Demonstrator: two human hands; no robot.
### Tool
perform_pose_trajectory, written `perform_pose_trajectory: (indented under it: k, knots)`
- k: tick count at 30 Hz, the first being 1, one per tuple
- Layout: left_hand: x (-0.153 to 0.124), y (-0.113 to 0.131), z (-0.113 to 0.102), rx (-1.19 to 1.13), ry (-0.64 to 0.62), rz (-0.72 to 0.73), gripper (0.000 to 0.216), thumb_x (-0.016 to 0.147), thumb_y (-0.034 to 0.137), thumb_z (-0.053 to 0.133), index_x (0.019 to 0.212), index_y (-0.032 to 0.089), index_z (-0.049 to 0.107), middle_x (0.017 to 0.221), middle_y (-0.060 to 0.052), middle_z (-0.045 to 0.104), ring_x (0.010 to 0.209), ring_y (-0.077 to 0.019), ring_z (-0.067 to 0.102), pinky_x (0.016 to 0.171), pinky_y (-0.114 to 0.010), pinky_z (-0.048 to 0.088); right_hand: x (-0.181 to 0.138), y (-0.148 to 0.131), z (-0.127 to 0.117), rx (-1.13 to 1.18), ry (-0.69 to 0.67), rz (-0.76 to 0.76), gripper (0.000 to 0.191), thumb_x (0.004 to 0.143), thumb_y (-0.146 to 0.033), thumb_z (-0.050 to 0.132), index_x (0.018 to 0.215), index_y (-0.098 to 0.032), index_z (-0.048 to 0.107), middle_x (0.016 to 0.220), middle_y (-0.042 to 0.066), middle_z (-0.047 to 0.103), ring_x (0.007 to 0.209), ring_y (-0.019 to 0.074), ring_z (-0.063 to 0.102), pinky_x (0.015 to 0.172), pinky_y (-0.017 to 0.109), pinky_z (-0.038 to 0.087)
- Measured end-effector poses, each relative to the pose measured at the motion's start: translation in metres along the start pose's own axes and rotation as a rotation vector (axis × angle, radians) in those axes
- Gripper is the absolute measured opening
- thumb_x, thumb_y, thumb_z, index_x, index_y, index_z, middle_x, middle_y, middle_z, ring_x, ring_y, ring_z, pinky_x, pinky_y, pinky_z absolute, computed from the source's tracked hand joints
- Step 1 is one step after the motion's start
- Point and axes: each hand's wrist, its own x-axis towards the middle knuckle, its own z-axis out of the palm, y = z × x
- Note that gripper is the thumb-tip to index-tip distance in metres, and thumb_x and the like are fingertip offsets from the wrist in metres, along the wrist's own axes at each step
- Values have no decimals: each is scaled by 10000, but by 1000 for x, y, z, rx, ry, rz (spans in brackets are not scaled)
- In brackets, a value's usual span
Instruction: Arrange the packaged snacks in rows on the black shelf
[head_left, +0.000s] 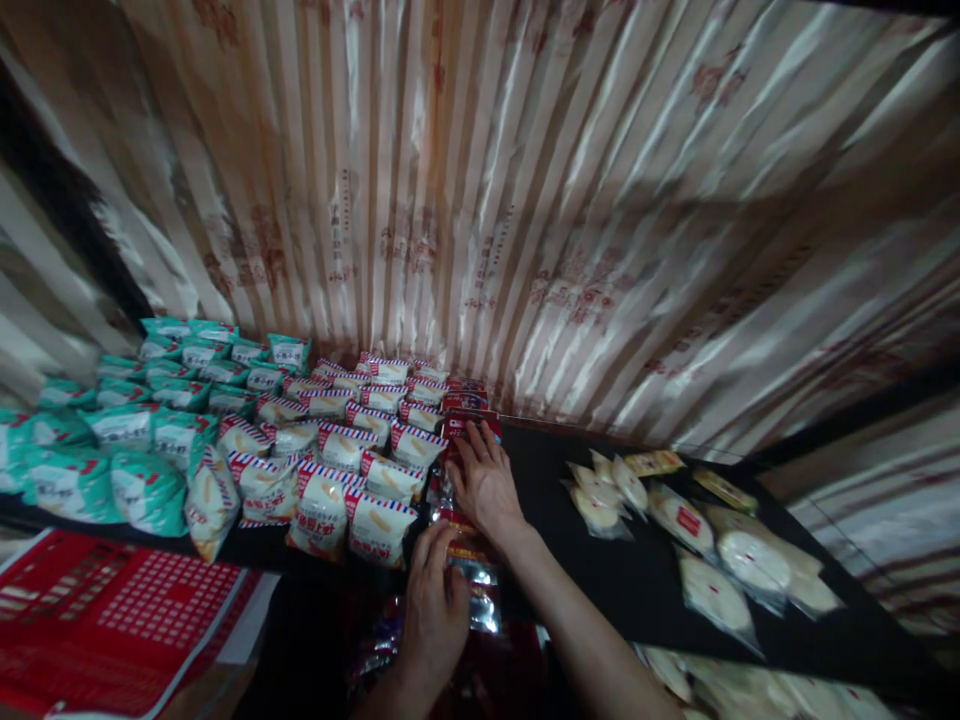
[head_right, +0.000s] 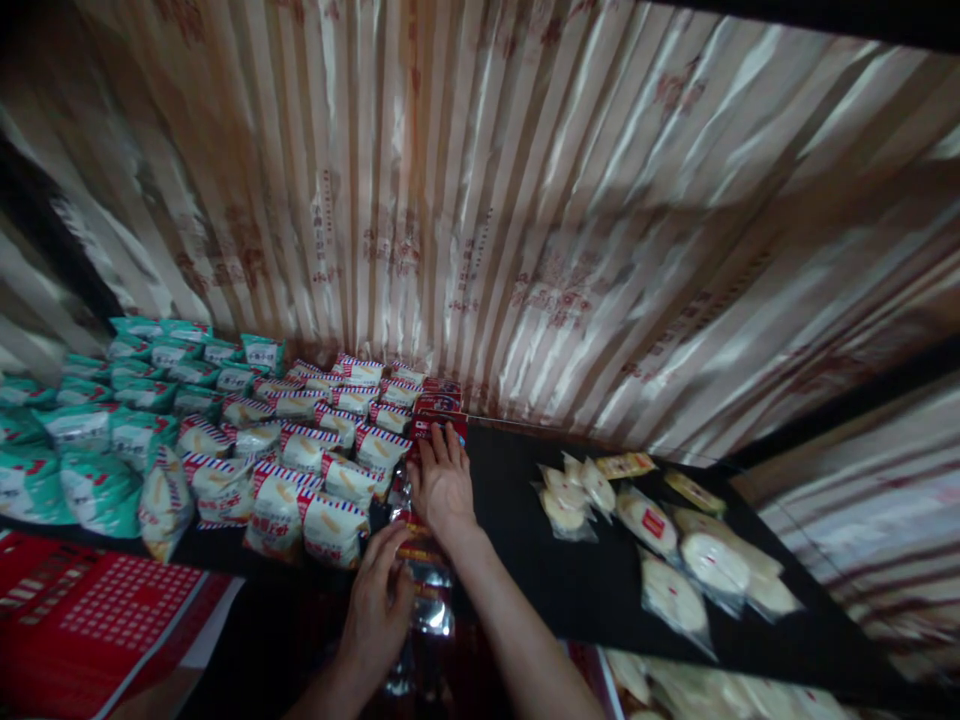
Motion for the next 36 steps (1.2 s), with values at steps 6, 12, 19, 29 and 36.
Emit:
perform_pose_trajectory:
  k: [6, 12, 19, 29, 36]
  knots:
    - [2, -1, -2, 30, 17, 54, 422, 789, 102, 386, 1168, 147, 566, 1236, -123, 545, 1165, -219, 505, 1006, -409, 421, 13, 2, 8, -4, -67, 35, 458, 885, -275, 382, 1324, -170, 461, 1419, 96, 401, 1361, 301, 202, 1029, 450, 283]
    - [3, 1, -4, 39, 13, 130, 387, 807, 91, 378, 1123, 173, 587, 1192, -105, 571, 1127, -202, 533, 976, -386, 453, 14, 3, 9, -22, -113, 53, 435, 884, -287, 388, 1300, -218, 492, 1388, 69, 450, 1346, 303, 241, 1031, 456, 259]
    - [2, -3, -5, 95, 51, 201, 392, 816, 78, 362, 1147, 161, 556, 1209, -121, 553, 1129, -202, 536, 937, -397, 489, 29, -2, 10, -23, -157, 24, 428, 862, -272, 428, 1263, -156, 526, 1401, 121, 421, 1346, 288, 252, 1045, 433, 245]
    - [-6, -5, -7, 210, -28, 183, 441, 824, 90, 378, 1240, 154, 513, 1311, -118, 502, 1217, -209, 470, 1004, -401, 434, 28, 9, 22, 204, 64, -90, 366, 855, -194, 423, 1176, -125, 585, 1325, 120, 507, 1317, 220, 327, 1067, 398, 308]
    - [-8, -5, -9, 288, -67, 168, 488, 777, 74, 392, 1244, 143, 519, 1283, -104, 541, 1198, -226, 481, 1000, -433, 430, 4, 10, 10, 237, 199, -152, 334, 863, -202, 419, 1109, -135, 635, 1265, 115, 560, 1308, 237, 345, 1052, 422, 354]
